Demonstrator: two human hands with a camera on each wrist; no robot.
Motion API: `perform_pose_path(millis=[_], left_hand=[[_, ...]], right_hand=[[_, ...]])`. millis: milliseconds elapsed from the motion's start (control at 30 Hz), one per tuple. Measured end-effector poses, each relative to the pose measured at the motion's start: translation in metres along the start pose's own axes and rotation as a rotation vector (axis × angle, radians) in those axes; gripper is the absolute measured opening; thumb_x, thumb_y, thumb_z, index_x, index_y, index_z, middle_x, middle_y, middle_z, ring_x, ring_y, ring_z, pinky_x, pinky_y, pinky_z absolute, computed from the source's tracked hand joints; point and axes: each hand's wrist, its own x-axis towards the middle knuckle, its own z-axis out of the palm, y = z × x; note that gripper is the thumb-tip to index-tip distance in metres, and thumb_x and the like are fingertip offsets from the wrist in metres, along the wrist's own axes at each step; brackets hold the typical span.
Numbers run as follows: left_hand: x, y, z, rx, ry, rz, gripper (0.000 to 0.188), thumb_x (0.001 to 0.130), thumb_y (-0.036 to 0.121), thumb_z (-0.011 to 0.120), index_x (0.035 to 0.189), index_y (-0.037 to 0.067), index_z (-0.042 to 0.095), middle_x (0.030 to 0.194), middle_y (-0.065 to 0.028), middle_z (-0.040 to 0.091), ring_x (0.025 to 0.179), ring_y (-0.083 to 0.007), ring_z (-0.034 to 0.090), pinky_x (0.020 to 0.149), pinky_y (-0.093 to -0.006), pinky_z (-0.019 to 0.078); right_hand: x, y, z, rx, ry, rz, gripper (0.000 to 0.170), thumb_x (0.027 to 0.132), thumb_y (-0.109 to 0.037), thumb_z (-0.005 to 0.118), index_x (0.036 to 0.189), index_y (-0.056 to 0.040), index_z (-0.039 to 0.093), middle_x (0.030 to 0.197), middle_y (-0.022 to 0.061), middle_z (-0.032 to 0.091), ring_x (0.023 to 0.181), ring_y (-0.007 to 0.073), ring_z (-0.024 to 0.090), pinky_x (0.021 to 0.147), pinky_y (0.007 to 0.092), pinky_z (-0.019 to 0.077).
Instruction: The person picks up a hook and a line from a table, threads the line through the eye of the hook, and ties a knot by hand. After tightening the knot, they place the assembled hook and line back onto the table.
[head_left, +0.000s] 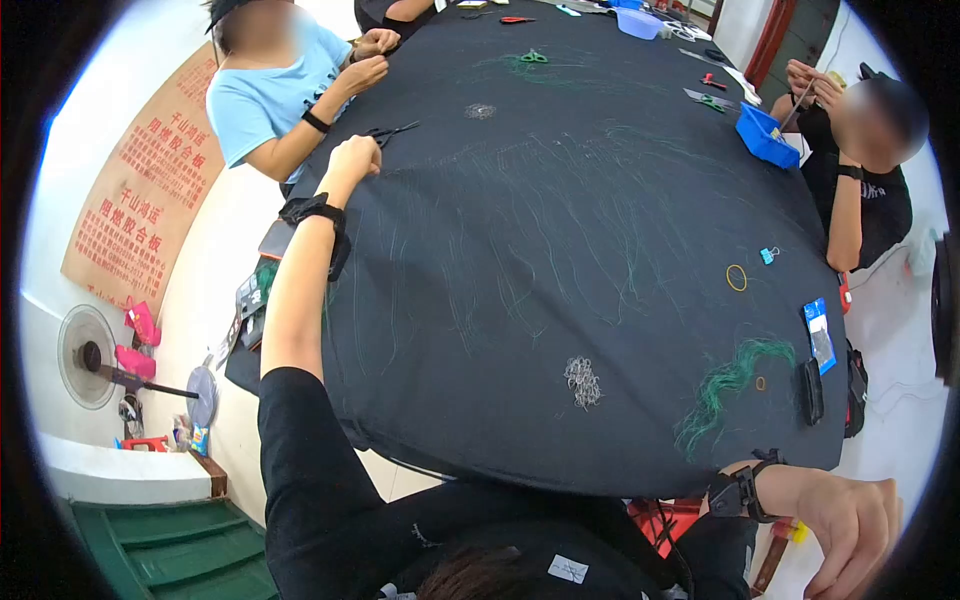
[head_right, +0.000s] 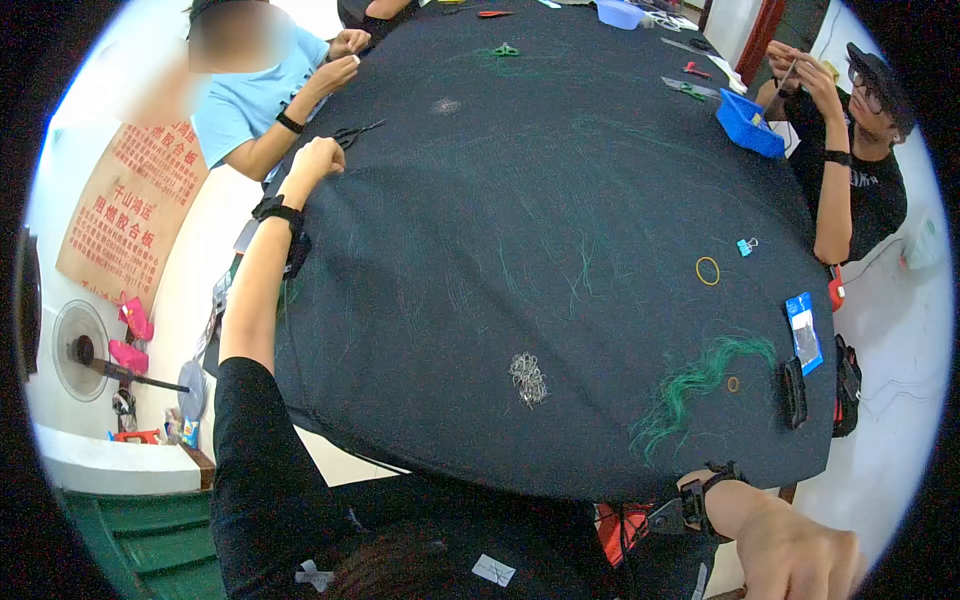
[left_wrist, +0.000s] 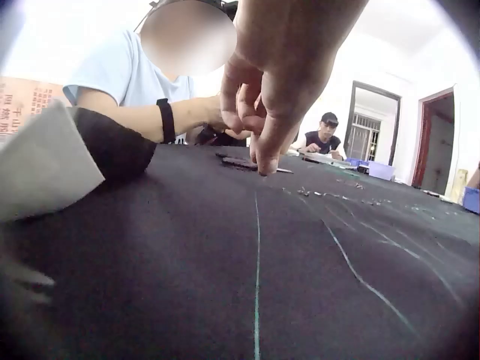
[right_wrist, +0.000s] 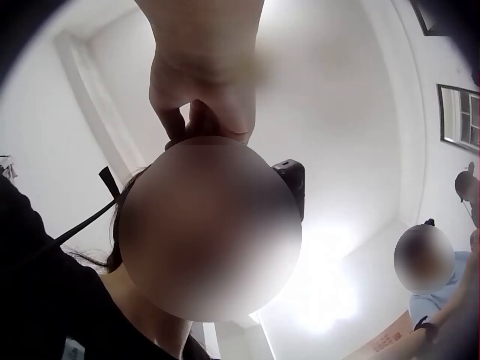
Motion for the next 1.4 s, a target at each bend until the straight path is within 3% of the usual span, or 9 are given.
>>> perform_pose_path(millis=[67,267,333,433,500,633,900,1200,1400], left_hand=[[-0.007,0.004,0.006,-0.025,-0.005,-0.038,0.016,0.06,0.014,0.076,0.076,0.013,0.072,0.076,-0.0099,0.068,0.075,-0.0268,0.066,0.069,-0.0344,0.0522],[0.003,-0.008,0.021,-0.122,0.114,0.04,0.021,0.06,0.012,0.077,0.08,0.012,0.071,0.081,-0.0087,0.068,0.08,-0.026,0.066,0.071,-0.0359,0.0518],[0.0,-0.01,0.017,-0.115,0.118,0.015,0.023,0.061,0.011,0.076,0.084,0.012,0.071,0.082,-0.0086,0.068,0.081,-0.0264,0.065,0.073,-0.0364,0.0516],[-0.007,0.004,-0.001,0.001,0.172,0.026,0.021,0.064,0.009,0.072,0.085,0.012,0.07,0.082,-0.0088,0.068,0.082,-0.0266,0.065,0.073,-0.0374,0.0521],[-0.012,0.037,-0.024,0.114,0.106,0.011,0.017,0.066,0.011,0.07,0.083,0.011,0.069,0.081,-0.0113,0.067,0.083,-0.0269,0.066,0.071,-0.0383,0.0525],[-0.055,0.168,-0.075,0.33,-0.219,0.239,0.02,0.073,0.025,0.069,0.087,0.01,0.069,0.088,-0.0141,0.067,0.086,-0.0281,0.065,0.069,-0.04,0.0529],[-0.143,0.38,-0.088,-0.51,-0.084,0.978,0.034,0.074,0.021,0.069,0.105,0.012,0.061,0.091,-0.004,0.062,0.09,-0.0223,0.061,0.074,-0.0346,0.0503],[-0.131,0.454,-0.061,-0.577,0.111,0.988,0.019,0.072,0.018,0.069,0.088,0.013,0.06,0.084,-0.0025,0.058,0.086,-0.0218,0.059,0.071,-0.0346,0.0497],[-0.118,0.461,-0.066,-0.57,0.106,0.936,0.008,0.075,0.017,0.064,0.078,0.013,0.059,0.077,-0.002,0.058,0.081,-0.0214,0.06,0.066,-0.0353,0.0494]], right_hand=[[0.032,0.029,-0.001,-0.244,0.114,0.098,0.014,0.074,-0.003,0.055,0.064,-0.0097,0.062,0.066,0.0022,0.059,0.064,0.0151,0.054,0.058,0.0262,0.0436],[0.029,0.012,-0.013,-0.299,0.052,0.133,0.015,0.082,-0.011,0.056,0.068,-0.0123,0.063,0.069,-0.001,0.058,0.068,0.0121,0.054,0.064,0.0245,0.045],[0.016,-0.007,-0.004,-0.105,0.11,-0.062,0.011,0.079,-0.016,0.063,0.07,-0.0118,0.069,0.066,0.0054,0.063,0.063,0.0158,0.06,0.068,0.0189,0.0495],[-0.025,-0.085,0.004,-0.903,0.24,-0.518,0.009,0.078,-0.021,0.065,0.081,-0.0125,0.065,0.084,0.0022,0.065,0.079,0.0133,0.061,0.071,0.0167,0.0489],[-0.026,-0.105,0.01,-1.114,0.233,-0.475,0.011,0.082,-0.023,0.061,0.084,-0.0125,0.062,0.086,-0.0004,0.062,0.083,0.0118,0.056,0.068,0.0189,0.0443],[0.018,-0.075,-0.043,-0.347,0.178,0.098,0.022,0.093,-0.024,0.049,0.08,-0.0108,0.061,0.062,0.0012,0.049,0.065,0.0141,0.043,0.058,0.0251,0.0341],[0.018,-0.106,-0.034,-0.538,0.094,0.23,0.036,0.098,-0.03,0.035,0.08,-0.0086,0.057,0.059,0.0025,0.043,0.062,0.016,0.038,0.052,0.0288,0.0315],[0.011,-0.13,-0.043,-0.532,-0.106,0.182,0.047,0.1,-0.034,0.02,0.106,-0.004,0.056,0.067,0.0083,0.044,0.065,0.0207,0.039,0.051,0.0309,0.0345],[0.011,-0.136,-0.039,-0.568,-0.081,0.183,0.04,0.097,-0.03,0.03,0.107,-0.0014,0.057,0.075,0.0083,0.05,0.065,0.0162,0.041,0.053,0.0273,0.0364]])
